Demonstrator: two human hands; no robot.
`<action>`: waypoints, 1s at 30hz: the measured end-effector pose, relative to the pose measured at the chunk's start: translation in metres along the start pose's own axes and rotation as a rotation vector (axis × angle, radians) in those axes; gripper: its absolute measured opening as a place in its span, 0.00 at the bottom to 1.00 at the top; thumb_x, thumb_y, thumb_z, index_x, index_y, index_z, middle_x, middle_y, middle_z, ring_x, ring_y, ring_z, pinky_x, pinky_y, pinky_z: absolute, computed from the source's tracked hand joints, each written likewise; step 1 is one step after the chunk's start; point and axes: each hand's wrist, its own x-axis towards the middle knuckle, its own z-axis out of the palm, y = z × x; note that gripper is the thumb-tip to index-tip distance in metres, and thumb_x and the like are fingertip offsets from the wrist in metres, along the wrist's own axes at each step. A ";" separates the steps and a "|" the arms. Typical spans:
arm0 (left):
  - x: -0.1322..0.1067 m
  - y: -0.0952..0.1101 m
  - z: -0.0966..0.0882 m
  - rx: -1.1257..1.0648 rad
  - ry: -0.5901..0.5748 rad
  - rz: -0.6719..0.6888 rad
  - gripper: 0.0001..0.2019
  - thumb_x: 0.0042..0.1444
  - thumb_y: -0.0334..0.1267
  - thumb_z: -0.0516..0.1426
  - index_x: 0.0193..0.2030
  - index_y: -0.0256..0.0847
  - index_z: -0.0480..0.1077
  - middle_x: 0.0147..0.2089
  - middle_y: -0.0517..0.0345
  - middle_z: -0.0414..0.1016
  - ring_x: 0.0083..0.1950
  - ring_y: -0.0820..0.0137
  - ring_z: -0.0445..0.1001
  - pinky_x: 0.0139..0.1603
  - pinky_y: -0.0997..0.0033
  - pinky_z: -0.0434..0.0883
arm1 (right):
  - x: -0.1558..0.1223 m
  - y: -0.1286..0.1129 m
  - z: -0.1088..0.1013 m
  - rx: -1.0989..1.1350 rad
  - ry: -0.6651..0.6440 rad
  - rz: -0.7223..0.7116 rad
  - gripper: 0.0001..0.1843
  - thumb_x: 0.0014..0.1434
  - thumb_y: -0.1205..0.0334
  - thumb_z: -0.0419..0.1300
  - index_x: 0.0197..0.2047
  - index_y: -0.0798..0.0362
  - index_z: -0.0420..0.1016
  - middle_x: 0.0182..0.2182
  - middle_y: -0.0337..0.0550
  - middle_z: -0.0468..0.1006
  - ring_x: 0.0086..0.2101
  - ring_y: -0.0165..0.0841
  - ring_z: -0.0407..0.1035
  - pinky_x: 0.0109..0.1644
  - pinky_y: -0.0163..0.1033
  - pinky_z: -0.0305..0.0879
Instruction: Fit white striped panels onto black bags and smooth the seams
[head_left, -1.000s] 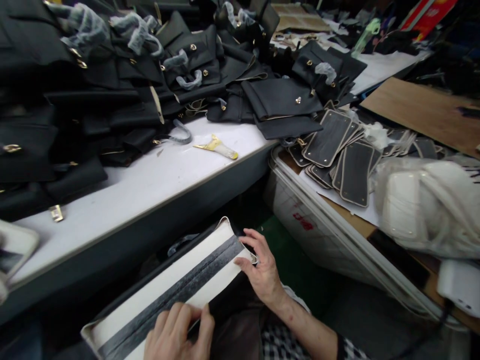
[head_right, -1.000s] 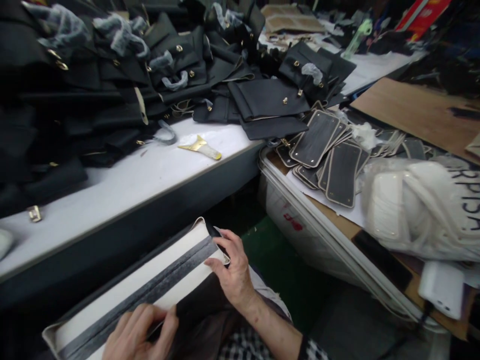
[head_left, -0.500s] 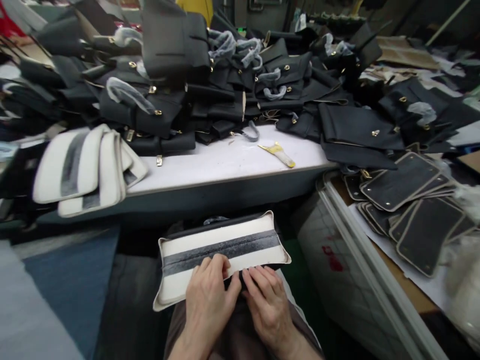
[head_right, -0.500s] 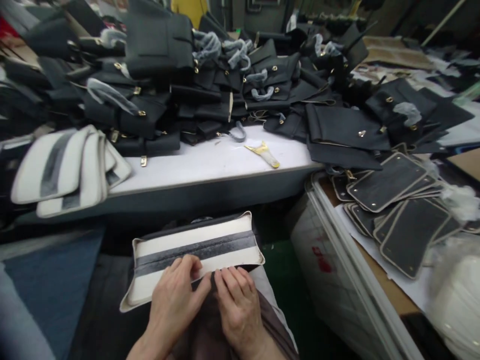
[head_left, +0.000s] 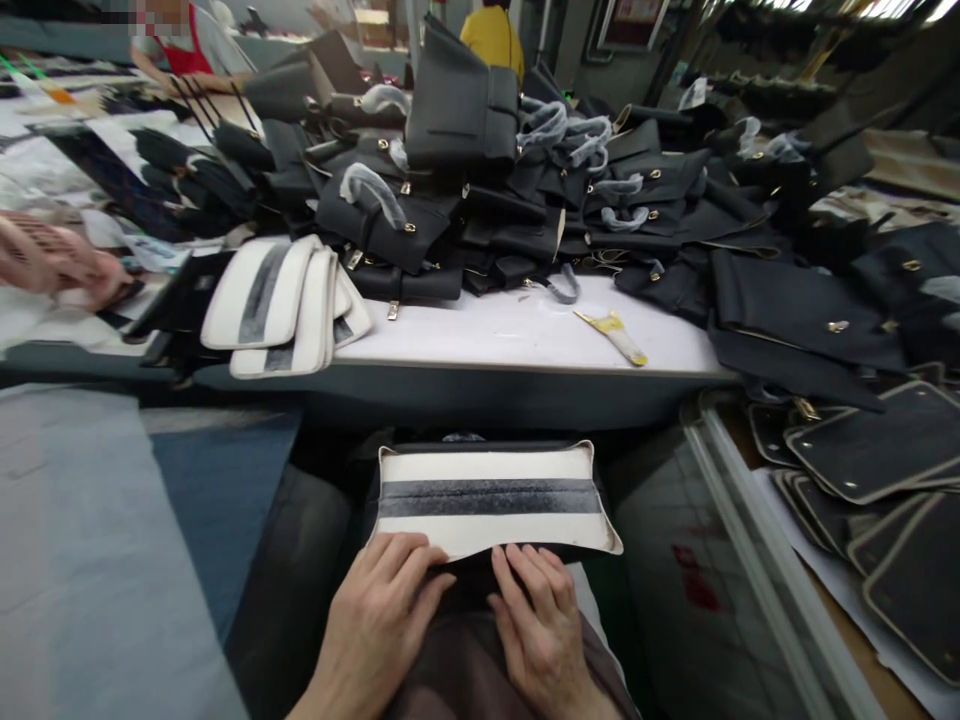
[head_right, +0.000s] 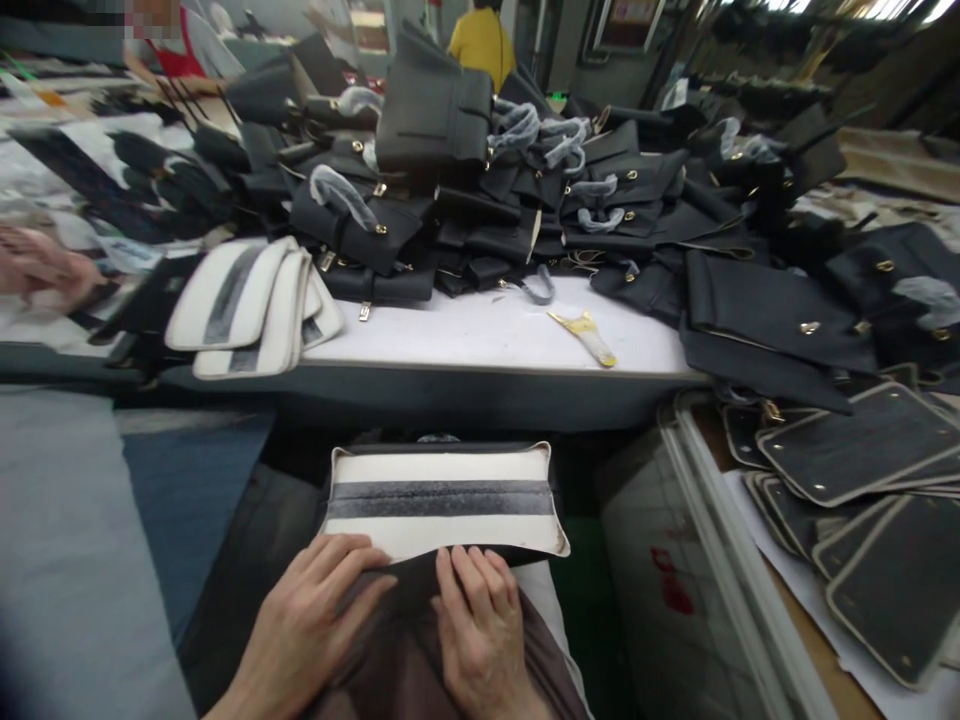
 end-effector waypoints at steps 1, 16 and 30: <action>-0.001 -0.003 0.000 -0.005 -0.011 -0.007 0.03 0.61 0.33 0.58 0.42 0.43 0.68 0.41 0.59 0.72 0.43 0.66 0.70 0.46 0.65 0.66 | 0.001 0.000 0.000 0.003 0.003 -0.005 0.24 0.63 0.70 0.55 0.63 0.58 0.66 0.52 0.50 0.74 0.54 0.43 0.63 0.59 0.51 0.60; 0.003 -0.020 0.004 -0.074 -0.072 0.064 0.05 0.64 0.32 0.54 0.35 0.41 0.68 0.32 0.59 0.67 0.35 0.67 0.65 0.37 0.65 0.62 | 0.006 -0.008 0.008 0.015 -0.015 -0.045 0.24 0.63 0.71 0.55 0.62 0.58 0.68 0.50 0.51 0.76 0.53 0.42 0.65 0.57 0.50 0.64; 0.005 -0.015 0.015 -0.100 0.065 -0.106 0.07 0.62 0.33 0.57 0.32 0.41 0.66 0.29 0.61 0.68 0.34 0.66 0.65 0.40 0.61 0.60 | 0.017 -0.025 0.029 -0.019 -0.033 -0.123 0.24 0.61 0.73 0.53 0.60 0.61 0.69 0.51 0.48 0.77 0.55 0.41 0.62 0.61 0.48 0.59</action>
